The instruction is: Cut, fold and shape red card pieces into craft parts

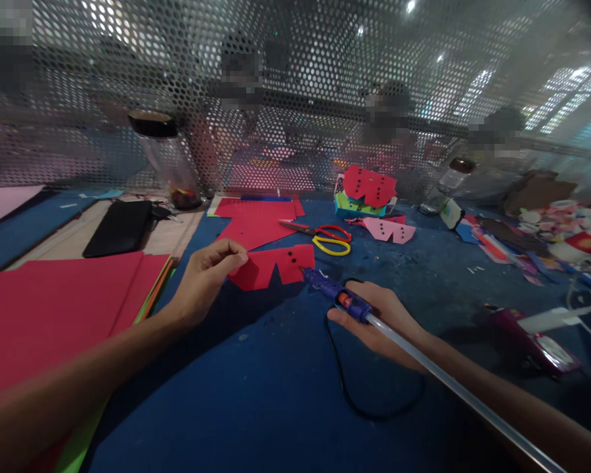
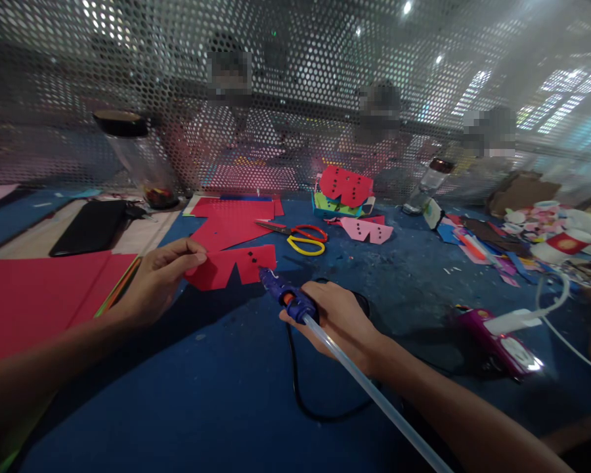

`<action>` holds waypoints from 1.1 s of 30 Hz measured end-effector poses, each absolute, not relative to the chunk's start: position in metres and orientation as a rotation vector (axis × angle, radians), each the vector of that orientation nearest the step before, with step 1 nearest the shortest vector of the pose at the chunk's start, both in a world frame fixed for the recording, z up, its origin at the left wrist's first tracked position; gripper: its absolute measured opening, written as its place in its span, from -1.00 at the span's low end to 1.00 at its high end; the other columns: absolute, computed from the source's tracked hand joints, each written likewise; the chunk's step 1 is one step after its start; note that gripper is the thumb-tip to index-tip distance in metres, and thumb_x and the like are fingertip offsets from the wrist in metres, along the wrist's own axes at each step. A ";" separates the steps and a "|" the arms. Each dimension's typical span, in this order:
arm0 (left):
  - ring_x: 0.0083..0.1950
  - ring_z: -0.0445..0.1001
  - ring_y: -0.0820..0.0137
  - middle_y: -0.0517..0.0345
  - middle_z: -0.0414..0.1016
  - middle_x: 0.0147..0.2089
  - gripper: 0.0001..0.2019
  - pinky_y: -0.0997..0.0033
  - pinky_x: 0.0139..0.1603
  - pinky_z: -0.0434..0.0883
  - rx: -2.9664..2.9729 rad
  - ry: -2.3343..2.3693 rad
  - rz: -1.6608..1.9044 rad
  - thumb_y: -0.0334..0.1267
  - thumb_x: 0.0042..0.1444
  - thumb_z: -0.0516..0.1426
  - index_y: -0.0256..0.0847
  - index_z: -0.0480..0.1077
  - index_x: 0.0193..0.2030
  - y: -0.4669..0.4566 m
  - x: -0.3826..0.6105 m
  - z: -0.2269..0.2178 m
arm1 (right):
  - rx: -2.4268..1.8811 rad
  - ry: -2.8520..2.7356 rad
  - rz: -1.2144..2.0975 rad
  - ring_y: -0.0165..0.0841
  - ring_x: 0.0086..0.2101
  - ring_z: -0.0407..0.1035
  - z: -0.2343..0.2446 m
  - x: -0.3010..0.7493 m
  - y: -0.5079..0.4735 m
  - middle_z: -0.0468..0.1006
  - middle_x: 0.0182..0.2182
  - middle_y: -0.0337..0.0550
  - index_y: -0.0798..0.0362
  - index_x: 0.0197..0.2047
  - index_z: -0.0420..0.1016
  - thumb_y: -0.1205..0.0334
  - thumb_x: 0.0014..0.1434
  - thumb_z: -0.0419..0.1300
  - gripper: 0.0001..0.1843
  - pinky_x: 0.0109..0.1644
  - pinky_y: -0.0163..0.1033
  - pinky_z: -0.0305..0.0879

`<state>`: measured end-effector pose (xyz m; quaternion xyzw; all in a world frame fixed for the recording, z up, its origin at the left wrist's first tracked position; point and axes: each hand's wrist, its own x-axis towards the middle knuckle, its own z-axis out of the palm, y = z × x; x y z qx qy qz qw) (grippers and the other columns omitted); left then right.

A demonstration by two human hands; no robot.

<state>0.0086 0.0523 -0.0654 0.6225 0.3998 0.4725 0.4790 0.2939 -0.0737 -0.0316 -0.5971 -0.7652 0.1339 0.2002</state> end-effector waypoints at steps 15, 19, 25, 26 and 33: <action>-0.42 0.27 0.45 0.27 0.34 -0.46 -0.88 0.42 -0.39 0.17 1.507 0.977 1.142 -0.23 0.15 0.23 -0.17 0.46 -0.38 0.052 0.008 -0.065 | -1.665 -2.177 0.352 -0.40 -0.48 0.26 -0.034 0.296 -0.073 0.36 -0.52 -0.30 -0.01 -0.43 0.22 -0.08 0.32 0.19 -0.58 -0.38 -0.28 0.02; -0.41 0.27 0.45 0.27 0.34 -0.45 -0.88 0.43 -0.39 0.17 1.530 0.982 1.153 -0.23 0.15 0.23 -0.17 0.46 -0.38 0.052 0.008 -0.065 | -1.679 -2.170 0.351 -0.40 -0.48 0.27 -0.034 0.295 -0.073 0.37 -0.52 -0.29 0.00 -0.44 0.23 -0.07 0.31 0.20 -0.58 -0.38 -0.27 0.02; -0.42 0.25 0.46 0.27 0.33 -0.45 -0.88 0.43 -0.39 0.16 1.531 0.977 1.153 -0.23 0.17 0.23 -0.16 0.46 -0.37 0.053 0.008 -0.067 | -1.672 -2.164 0.368 -0.41 -0.48 0.27 -0.034 0.295 -0.074 0.38 -0.52 -0.29 0.00 -0.44 0.24 -0.05 0.31 0.20 -0.59 -0.39 -0.28 0.02; -0.42 0.24 0.46 0.27 0.32 -0.45 -0.89 0.43 -0.39 0.15 1.533 0.979 1.155 -0.23 0.16 0.23 -0.16 0.46 -0.37 0.053 0.008 -0.067 | -1.667 -2.166 0.366 -0.41 -0.48 0.27 -0.034 0.295 -0.074 0.37 -0.52 -0.29 0.00 -0.44 0.24 -0.05 0.31 0.20 -0.59 -0.38 -0.28 0.02; -0.43 0.25 0.45 0.26 0.32 -0.47 -0.88 0.42 -0.40 0.15 1.522 0.985 1.145 -0.23 0.15 0.22 -0.16 0.46 -0.39 0.053 0.009 -0.066 | -1.672 -2.200 0.375 -0.38 -0.46 0.27 -0.030 0.295 -0.073 0.37 -0.51 -0.28 -0.01 -0.43 0.23 -0.07 0.33 0.19 -0.59 -0.37 -0.27 0.02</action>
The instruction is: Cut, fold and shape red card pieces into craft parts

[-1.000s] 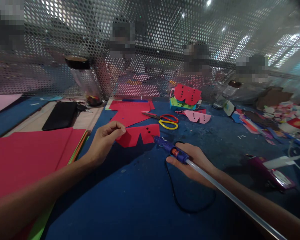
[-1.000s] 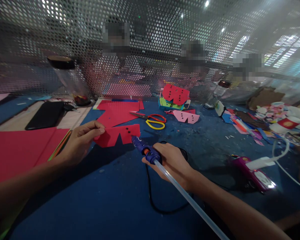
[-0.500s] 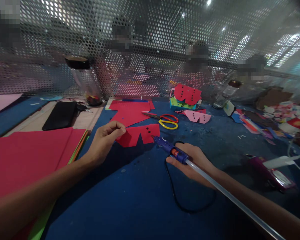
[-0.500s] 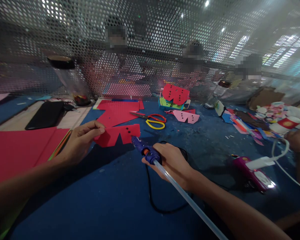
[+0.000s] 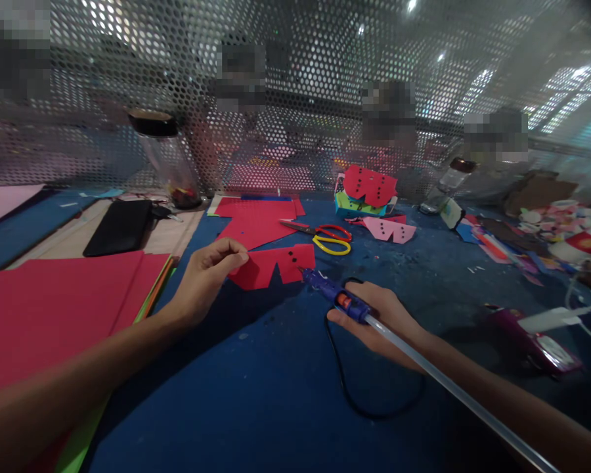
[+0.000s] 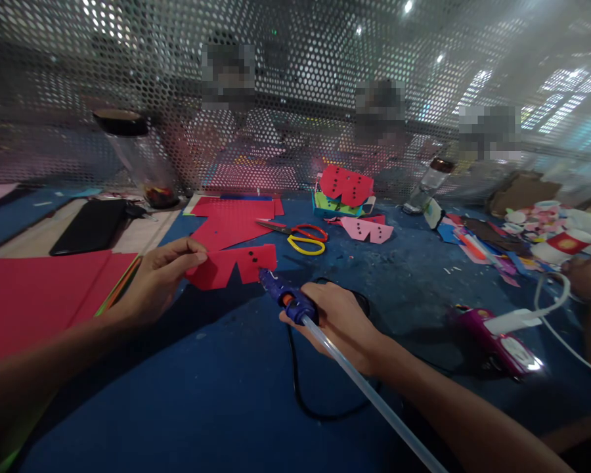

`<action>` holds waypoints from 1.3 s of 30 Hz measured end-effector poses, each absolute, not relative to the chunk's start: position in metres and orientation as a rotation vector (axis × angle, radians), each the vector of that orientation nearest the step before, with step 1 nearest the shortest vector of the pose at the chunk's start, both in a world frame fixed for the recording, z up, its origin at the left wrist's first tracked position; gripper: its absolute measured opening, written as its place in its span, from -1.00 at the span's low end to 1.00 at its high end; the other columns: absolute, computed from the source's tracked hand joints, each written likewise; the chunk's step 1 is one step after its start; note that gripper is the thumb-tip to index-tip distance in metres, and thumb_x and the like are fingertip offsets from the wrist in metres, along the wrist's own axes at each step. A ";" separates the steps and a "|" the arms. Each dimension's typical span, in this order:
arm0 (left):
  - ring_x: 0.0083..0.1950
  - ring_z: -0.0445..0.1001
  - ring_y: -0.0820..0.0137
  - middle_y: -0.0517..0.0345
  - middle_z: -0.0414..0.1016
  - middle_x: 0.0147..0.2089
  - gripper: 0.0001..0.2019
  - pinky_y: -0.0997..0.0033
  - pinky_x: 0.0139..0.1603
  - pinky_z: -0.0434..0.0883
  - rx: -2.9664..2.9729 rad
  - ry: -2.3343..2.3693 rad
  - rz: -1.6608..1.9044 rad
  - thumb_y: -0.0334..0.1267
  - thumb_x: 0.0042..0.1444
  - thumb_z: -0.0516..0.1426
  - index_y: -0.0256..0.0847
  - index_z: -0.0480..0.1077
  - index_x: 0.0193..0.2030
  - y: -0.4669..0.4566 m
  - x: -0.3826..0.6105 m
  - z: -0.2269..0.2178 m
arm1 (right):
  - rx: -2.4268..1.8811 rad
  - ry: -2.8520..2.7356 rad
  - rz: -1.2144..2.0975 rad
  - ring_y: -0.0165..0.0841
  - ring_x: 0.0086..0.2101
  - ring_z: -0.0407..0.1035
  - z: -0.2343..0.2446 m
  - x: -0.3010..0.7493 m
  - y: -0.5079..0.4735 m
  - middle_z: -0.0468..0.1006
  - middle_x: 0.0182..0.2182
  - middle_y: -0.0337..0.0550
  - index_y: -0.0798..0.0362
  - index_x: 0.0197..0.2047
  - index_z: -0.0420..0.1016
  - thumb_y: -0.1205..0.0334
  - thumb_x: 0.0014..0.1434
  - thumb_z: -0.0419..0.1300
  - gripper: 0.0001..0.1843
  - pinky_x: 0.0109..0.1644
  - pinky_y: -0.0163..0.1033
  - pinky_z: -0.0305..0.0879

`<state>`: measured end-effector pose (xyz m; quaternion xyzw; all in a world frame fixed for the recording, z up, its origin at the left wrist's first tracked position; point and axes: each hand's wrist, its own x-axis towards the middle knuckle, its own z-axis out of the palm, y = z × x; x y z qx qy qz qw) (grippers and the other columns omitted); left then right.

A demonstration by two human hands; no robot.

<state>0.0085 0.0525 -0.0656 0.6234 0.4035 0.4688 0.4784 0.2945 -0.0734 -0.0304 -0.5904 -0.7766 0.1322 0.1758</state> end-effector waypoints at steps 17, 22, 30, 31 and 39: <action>-0.40 0.27 0.46 0.26 0.37 -0.44 -0.88 0.45 -0.37 0.18 1.503 0.977 1.144 -0.22 0.16 0.23 -0.17 0.47 -0.36 0.054 0.009 -0.068 | -1.730 -2.123 0.463 -0.38 -0.46 0.26 -0.029 0.292 -0.072 0.34 -0.53 -0.29 -0.01 -0.47 0.18 -0.09 0.29 0.18 -0.56 -0.35 -0.27 0.05; -0.41 0.29 0.46 0.25 0.38 -0.44 -0.88 0.45 -0.38 0.19 1.482 0.982 1.138 -0.21 0.14 0.24 -0.17 0.47 -0.38 0.054 0.010 -0.067 | -1.643 -2.071 0.515 -0.40 -0.48 0.20 -0.029 0.291 -0.073 0.28 -0.54 -0.31 -0.01 -0.48 0.14 -0.09 0.29 0.18 -0.54 -0.37 -0.27 0.06; -0.41 0.26 0.47 0.26 0.35 -0.45 -0.86 0.45 -0.37 0.19 1.504 0.967 1.171 -0.20 0.12 0.25 -0.18 0.45 -0.39 0.055 0.008 -0.068 | -1.622 -1.799 0.684 -0.36 -0.43 0.30 -0.028 0.290 -0.079 0.38 -0.47 -0.25 -0.02 -0.37 0.37 -0.19 0.28 0.19 -0.59 -0.37 -0.28 0.28; -0.41 0.26 0.47 0.26 0.35 -0.45 -0.86 0.45 -0.37 0.18 1.506 0.968 1.174 -0.20 0.11 0.25 -0.18 0.45 -0.39 0.055 0.008 -0.067 | -1.633 -1.798 0.670 -0.33 -0.40 0.35 -0.029 0.290 -0.080 0.43 -0.45 -0.22 -0.02 -0.35 0.41 -0.20 0.27 0.19 -0.59 -0.33 -0.26 0.33; -0.42 0.23 0.47 0.28 0.31 -0.48 -0.86 0.43 -0.38 0.14 1.512 1.011 1.207 -0.22 0.07 0.24 -0.20 0.43 -0.44 0.056 0.011 -0.064 | -1.834 -1.746 0.796 -0.07 -0.08 0.51 -0.036 0.290 -0.082 0.63 -0.15 -0.06 -0.05 -0.15 0.63 -0.34 0.16 0.19 -0.46 0.08 0.04 0.42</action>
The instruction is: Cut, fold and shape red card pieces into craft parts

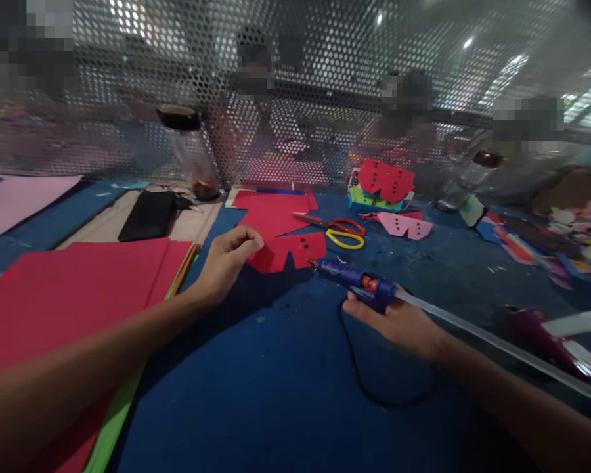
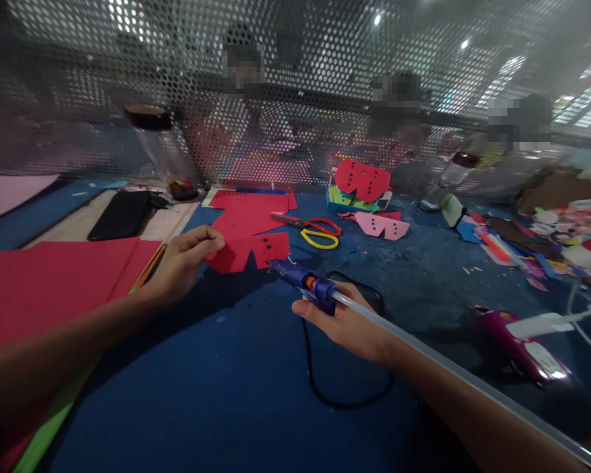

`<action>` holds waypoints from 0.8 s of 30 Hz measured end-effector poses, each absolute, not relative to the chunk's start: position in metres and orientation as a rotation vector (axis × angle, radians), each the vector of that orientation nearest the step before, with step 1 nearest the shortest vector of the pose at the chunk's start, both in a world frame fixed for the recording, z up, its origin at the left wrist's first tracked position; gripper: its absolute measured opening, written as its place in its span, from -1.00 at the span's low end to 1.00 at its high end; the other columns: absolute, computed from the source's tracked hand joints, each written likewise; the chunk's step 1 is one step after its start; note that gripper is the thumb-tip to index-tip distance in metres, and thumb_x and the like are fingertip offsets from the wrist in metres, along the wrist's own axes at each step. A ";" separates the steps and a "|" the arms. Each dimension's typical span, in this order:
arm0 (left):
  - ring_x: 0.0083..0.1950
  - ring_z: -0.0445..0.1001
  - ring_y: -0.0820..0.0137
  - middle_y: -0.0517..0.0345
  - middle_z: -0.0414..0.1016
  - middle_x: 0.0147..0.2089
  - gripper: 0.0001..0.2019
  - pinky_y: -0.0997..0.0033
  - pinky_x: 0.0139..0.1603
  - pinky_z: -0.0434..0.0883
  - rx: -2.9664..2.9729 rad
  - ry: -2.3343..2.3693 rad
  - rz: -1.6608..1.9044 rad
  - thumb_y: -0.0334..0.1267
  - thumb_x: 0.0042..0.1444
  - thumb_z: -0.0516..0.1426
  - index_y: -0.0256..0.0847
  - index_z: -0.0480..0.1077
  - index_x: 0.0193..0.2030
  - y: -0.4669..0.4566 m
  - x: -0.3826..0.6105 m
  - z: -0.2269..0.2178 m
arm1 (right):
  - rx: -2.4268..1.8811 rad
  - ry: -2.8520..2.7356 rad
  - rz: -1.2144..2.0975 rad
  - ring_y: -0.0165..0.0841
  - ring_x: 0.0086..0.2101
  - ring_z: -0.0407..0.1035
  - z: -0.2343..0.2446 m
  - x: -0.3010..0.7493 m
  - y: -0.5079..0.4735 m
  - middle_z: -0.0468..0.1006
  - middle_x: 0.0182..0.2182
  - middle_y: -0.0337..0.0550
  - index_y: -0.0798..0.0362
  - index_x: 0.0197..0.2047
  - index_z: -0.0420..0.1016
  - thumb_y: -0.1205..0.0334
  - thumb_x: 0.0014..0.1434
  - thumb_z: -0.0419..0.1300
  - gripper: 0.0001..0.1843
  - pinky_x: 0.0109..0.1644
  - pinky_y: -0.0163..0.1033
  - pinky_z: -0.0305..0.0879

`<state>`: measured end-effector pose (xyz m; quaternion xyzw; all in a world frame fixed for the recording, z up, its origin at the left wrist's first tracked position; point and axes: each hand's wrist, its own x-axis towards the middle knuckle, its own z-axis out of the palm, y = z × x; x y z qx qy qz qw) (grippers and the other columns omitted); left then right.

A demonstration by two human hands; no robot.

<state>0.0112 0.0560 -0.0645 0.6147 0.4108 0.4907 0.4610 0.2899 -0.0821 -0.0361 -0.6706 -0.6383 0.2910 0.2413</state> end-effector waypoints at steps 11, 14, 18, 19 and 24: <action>-0.38 0.25 0.43 0.23 0.37 -0.44 -0.90 0.37 -0.33 0.16 1.531 1.005 1.268 -0.27 0.04 0.21 -0.19 0.44 -0.45 0.057 0.013 -0.064 | -1.692 -1.880 1.084 -0.24 -0.32 0.49 -0.044 0.277 -0.088 0.59 -0.36 -0.16 -0.04 -0.20 0.58 -0.29 0.14 0.28 -0.53 -0.28 -0.19 0.42; -0.38 0.25 0.43 0.23 0.36 -0.44 -0.91 0.37 -0.33 0.16 1.528 0.999 1.265 -0.28 0.04 0.21 -0.19 0.44 -0.45 0.056 0.014 -0.062 | -1.625 -2.034 1.094 -0.35 -0.42 0.39 -0.042 0.273 -0.086 0.51 -0.44 -0.23 0.00 -0.32 0.51 -0.23 0.19 0.27 -0.57 -0.36 -0.27 0.29; -0.40 0.23 0.44 0.24 0.36 -0.45 -0.90 0.36 -0.35 0.15 1.515 1.009 1.269 -0.26 0.01 0.21 -0.19 0.43 -0.46 0.055 0.016 -0.060 | -1.593 -2.164 1.051 -0.42 -0.47 0.29 -0.039 0.271 -0.083 0.43 -0.49 -0.29 0.02 -0.39 0.41 -0.18 0.26 0.22 -0.56 -0.40 -0.29 0.15; -0.40 0.23 0.44 0.23 0.36 -0.46 -0.90 0.36 -0.35 0.15 1.513 1.011 1.266 -0.26 0.01 0.21 -0.19 0.42 -0.46 0.054 0.016 -0.059 | -1.591 -2.178 1.037 -0.42 -0.47 0.29 -0.039 0.270 -0.082 0.43 -0.49 -0.29 0.03 -0.39 0.40 -0.17 0.27 0.22 -0.57 -0.40 -0.29 0.14; -0.39 0.23 0.42 0.21 0.36 -0.45 -0.89 0.35 -0.34 0.17 1.524 1.021 1.254 -0.24 0.00 0.21 -0.19 0.41 -0.47 0.054 0.017 -0.058 | -1.584 -2.229 1.001 -0.38 -0.43 0.36 -0.039 0.269 -0.081 0.51 -0.44 -0.25 0.02 -0.34 0.44 -0.14 0.29 0.21 -0.61 -0.36 -0.27 0.14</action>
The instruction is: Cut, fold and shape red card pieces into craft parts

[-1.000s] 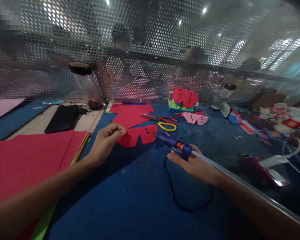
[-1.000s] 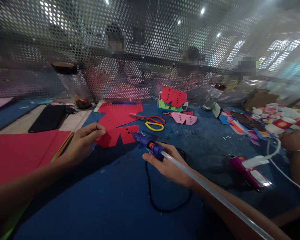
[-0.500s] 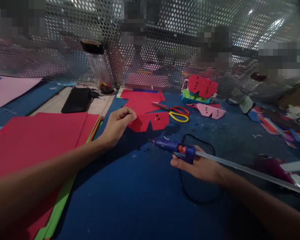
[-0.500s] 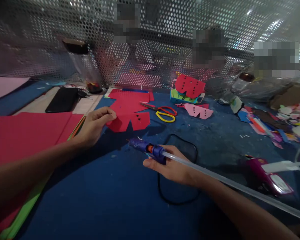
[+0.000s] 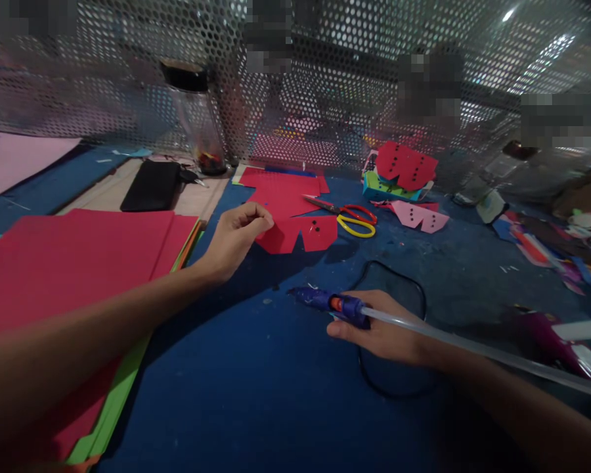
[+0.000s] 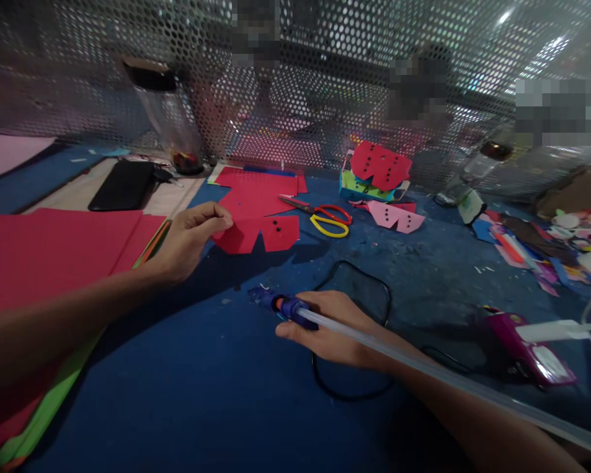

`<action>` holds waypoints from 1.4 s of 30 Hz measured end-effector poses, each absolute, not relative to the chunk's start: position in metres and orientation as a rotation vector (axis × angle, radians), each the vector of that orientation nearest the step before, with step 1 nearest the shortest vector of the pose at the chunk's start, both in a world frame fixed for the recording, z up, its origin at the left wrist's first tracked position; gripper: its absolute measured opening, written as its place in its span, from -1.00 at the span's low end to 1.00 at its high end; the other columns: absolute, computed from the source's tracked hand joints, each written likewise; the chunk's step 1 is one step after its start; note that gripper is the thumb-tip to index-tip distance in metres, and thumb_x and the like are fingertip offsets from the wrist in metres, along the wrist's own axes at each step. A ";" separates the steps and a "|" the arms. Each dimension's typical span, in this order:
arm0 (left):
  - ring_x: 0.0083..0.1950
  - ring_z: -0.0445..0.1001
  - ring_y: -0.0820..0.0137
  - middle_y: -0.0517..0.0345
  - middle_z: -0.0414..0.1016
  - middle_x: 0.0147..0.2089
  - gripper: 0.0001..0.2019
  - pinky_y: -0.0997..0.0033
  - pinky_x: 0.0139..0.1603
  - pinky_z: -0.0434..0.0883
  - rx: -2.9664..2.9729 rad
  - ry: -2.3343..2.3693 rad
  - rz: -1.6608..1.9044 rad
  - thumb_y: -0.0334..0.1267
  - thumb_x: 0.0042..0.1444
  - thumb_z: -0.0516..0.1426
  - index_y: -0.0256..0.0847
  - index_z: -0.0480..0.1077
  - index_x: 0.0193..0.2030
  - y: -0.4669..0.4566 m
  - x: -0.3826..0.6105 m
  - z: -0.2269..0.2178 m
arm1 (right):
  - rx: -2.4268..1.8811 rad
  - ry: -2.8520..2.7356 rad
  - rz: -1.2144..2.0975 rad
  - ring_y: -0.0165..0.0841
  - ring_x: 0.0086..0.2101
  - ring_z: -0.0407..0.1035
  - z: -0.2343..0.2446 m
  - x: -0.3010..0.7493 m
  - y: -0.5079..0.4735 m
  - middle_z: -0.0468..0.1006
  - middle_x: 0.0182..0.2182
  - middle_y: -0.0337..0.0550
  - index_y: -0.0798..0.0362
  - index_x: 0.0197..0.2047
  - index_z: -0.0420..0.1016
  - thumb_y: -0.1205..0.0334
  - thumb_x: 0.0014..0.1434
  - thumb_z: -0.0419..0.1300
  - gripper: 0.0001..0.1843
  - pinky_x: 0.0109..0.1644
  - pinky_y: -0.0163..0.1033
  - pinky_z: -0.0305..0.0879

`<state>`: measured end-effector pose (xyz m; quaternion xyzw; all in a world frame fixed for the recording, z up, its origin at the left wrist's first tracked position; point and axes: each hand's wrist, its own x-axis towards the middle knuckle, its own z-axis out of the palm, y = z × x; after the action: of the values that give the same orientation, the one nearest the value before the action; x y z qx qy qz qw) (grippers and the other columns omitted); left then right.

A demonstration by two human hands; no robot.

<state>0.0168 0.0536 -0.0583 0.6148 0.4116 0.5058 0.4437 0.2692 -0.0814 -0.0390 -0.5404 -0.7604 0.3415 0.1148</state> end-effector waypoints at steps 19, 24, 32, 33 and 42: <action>-0.39 0.21 0.43 0.23 0.31 -0.47 -0.88 0.36 -0.36 0.16 1.533 0.987 1.258 -0.26 0.03 0.21 -0.20 0.39 -0.47 0.051 0.018 -0.056 | -1.657 -2.311 0.944 -0.40 -0.47 0.32 -0.033 0.264 -0.080 0.44 -0.50 -0.28 0.01 -0.44 0.30 -0.11 0.28 0.23 -0.58 -0.40 -0.29 0.03; -0.39 0.22 0.43 0.23 0.32 -0.45 -0.89 0.36 -0.34 0.18 1.526 0.979 1.254 -0.26 0.03 0.21 -0.19 0.40 -0.46 0.051 0.018 -0.056 | -1.661 -2.323 0.926 -0.40 -0.48 0.30 -0.032 0.262 -0.078 0.43 -0.50 -0.28 0.02 -0.46 0.30 -0.07 0.26 0.25 -0.59 -0.40 -0.28 0.03; -0.41 0.19 0.44 0.24 0.29 -0.47 -0.88 0.36 -0.37 0.14 1.544 0.980 1.253 -0.26 0.04 0.21 -0.19 0.39 -0.46 0.052 0.017 -0.058 | -1.628 -2.182 1.002 -0.42 -0.50 0.29 -0.040 0.268 -0.082 0.41 -0.55 -0.31 0.01 -0.46 0.34 -0.12 0.26 0.24 -0.58 -0.44 -0.30 0.10; -0.41 0.19 0.44 0.24 0.30 -0.46 -0.88 0.36 -0.37 0.14 1.541 0.976 1.251 -0.26 0.05 0.21 -0.19 0.39 -0.46 0.052 0.017 -0.058 | -1.637 -2.147 0.998 -0.41 -0.50 0.30 -0.042 0.270 -0.083 0.41 -0.55 -0.30 0.00 -0.45 0.37 -0.13 0.24 0.25 -0.59 -0.45 -0.30 0.12; -0.40 0.25 0.43 0.23 0.36 -0.46 -0.88 0.38 -0.34 0.17 1.548 1.012 1.231 -0.23 0.03 0.23 -0.19 0.44 -0.45 0.053 0.014 -0.058 | -1.701 -1.843 0.903 -0.27 -0.39 0.48 -0.035 0.281 -0.088 0.58 -0.40 -0.17 -0.01 -0.26 0.55 -0.19 0.16 0.31 -0.61 -0.39 -0.24 0.39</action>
<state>0.0138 0.0527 -0.0582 0.6243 0.4083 0.4966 0.4437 0.2808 -0.0880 -0.0349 -0.6201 -0.6719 0.3293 0.2358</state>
